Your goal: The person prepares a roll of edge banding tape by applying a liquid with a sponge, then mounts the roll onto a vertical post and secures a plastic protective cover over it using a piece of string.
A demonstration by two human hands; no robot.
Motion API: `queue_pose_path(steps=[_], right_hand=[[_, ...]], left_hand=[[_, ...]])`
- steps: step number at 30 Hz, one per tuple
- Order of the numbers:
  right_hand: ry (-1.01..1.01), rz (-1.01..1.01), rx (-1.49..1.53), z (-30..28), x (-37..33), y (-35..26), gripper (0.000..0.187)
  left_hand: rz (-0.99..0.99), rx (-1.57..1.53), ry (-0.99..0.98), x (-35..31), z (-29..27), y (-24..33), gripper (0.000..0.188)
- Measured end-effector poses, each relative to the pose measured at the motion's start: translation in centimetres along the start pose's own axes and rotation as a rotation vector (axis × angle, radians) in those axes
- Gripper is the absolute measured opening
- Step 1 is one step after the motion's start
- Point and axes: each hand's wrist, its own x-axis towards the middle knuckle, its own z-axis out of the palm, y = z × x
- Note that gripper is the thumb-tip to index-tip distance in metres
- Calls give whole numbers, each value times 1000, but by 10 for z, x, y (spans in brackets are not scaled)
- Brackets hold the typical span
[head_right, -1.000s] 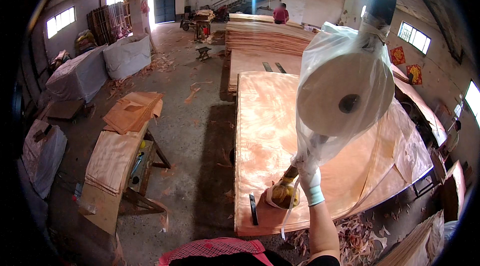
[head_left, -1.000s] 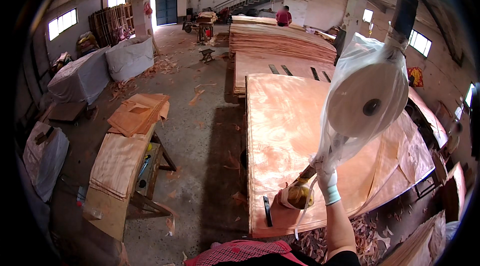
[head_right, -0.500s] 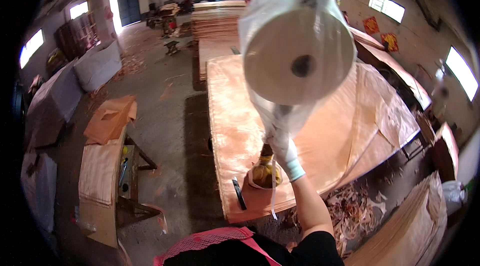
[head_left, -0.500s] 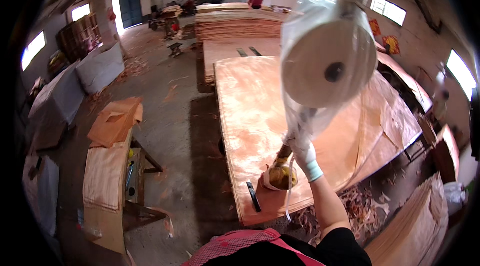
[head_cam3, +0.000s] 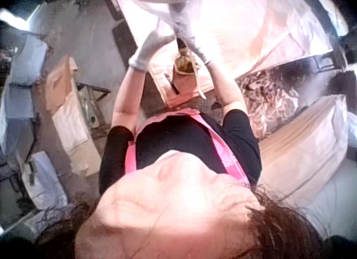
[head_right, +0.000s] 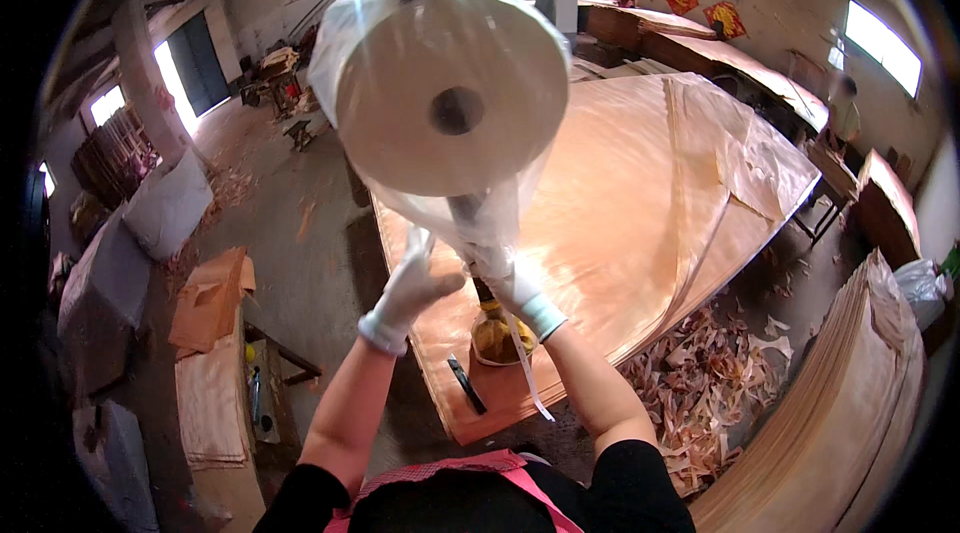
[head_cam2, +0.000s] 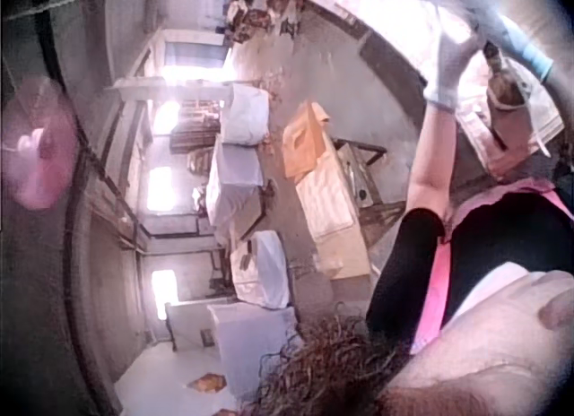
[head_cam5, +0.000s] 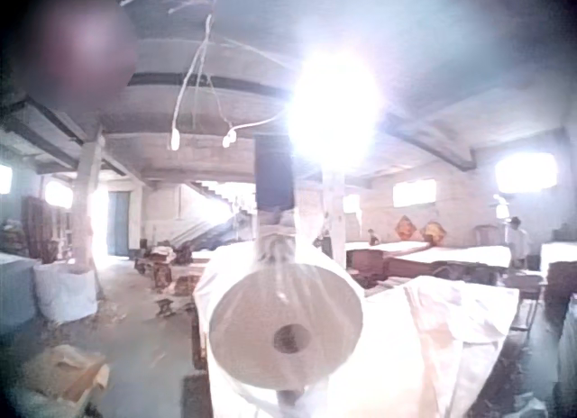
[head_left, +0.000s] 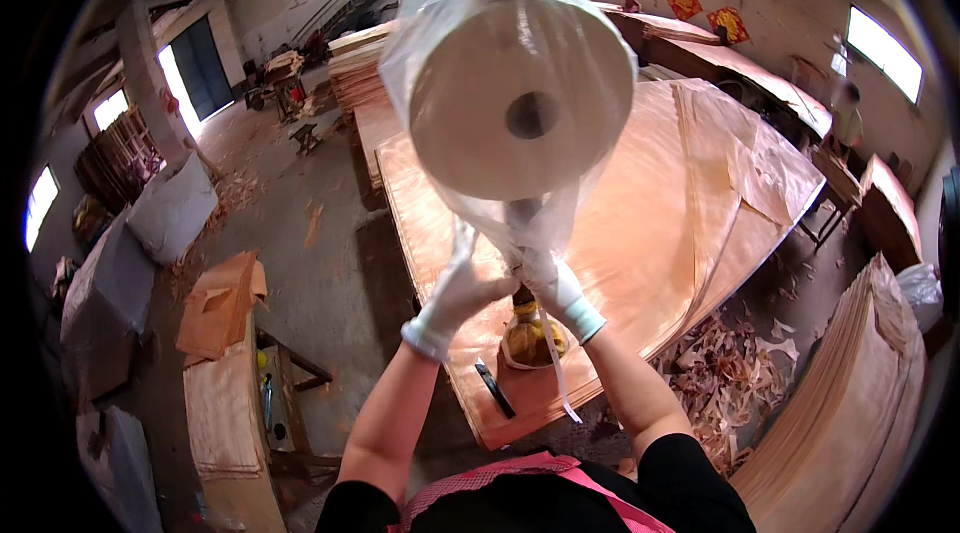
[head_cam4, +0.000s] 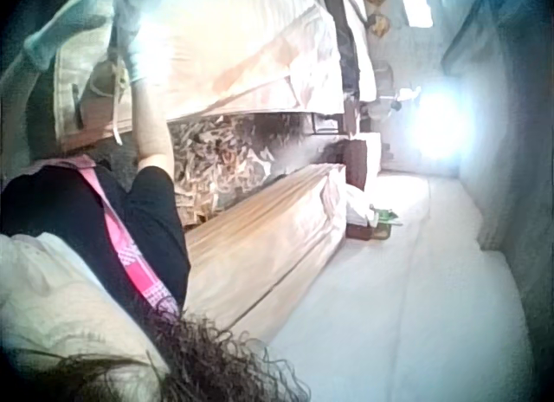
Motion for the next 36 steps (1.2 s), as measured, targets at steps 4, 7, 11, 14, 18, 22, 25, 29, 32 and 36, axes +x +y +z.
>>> queue_pose_path(steps=[4, 7, 11, 14, 18, 22, 25, 29, 32, 36], right_hand=[[-40, 4, 312, 8, -7, 10, 51], [-202, 111, 455, -11, -20, 21, 74], [-55, 68, 523, -32, -39, 47, 105], [169, -56, 409, -34, -25, -2, 81], [359, 57, 61, -33, -23, -44, 45], [371, 160, 184, -31, -18, -37, 40], [338, 214, 94, -32, -17, -36, 36], [347, 129, 212, -21, -20, -20, 36], [288, 110, 87, -18, -30, 8, 39], [480, 275, 426, -40, -69, 51, 26]], left_hand=[[-72, -115, -172, 54, 19, 13, 27], [-124, -185, -89, 63, 32, -6, 25], [-257, -347, -84, 61, 34, -11, 26], [-290, -429, -65, 53, 20, -23, 16], [-244, -372, -70, 60, 30, -8, 18], [-256, -353, -238, 65, 33, 14, 22], [-309, -310, -320, 67, 31, 14, 25], [-447, -392, -257, 70, 33, 9, 33], [-424, -350, -91, 65, 33, 1, 26], [-400, -453, -256, 74, 37, 3, 23]])
